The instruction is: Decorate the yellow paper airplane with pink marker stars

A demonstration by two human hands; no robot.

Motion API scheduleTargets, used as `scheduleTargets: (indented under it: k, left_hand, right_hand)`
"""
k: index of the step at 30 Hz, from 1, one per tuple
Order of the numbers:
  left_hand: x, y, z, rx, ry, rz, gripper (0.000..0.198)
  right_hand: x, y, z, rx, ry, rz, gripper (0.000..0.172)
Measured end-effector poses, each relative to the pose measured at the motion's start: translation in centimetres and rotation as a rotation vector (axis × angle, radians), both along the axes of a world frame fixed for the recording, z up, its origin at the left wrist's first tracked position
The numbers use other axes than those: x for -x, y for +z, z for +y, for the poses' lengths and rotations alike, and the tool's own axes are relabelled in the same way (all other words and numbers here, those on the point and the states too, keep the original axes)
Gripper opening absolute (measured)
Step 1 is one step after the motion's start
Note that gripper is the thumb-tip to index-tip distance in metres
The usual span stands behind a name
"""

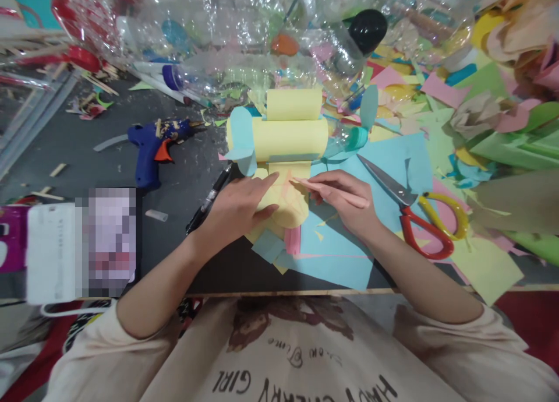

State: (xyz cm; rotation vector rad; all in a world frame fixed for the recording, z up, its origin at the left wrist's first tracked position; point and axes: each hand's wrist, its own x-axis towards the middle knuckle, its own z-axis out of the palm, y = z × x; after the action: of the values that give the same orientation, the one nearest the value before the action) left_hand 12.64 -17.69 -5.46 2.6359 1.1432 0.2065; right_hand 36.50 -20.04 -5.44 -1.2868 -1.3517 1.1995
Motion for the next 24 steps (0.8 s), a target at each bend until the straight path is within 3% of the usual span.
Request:
scheduleTargets:
  k: [6,14,24]
  left_hand:
    - [0.0,0.7,0.0,-0.075,-0.064,-0.043,0.036]
    - [-0.4,1.2,-1.1,-0.014,-0.422,-0.078,0.031]
    - [-1.2,2.0,-2.5,0.044,-0.375,0.118,0.032]
  right_hand:
    - [-0.1,0.4,-0.3,-0.029,0.087,-0.151,0.020]
    - [-0.5,1.1,-0.3,-0.126,0.154,-0.267,0.018]
    - [-0.1,0.9,0.0,0.029,0.052,-0.126,0.009]
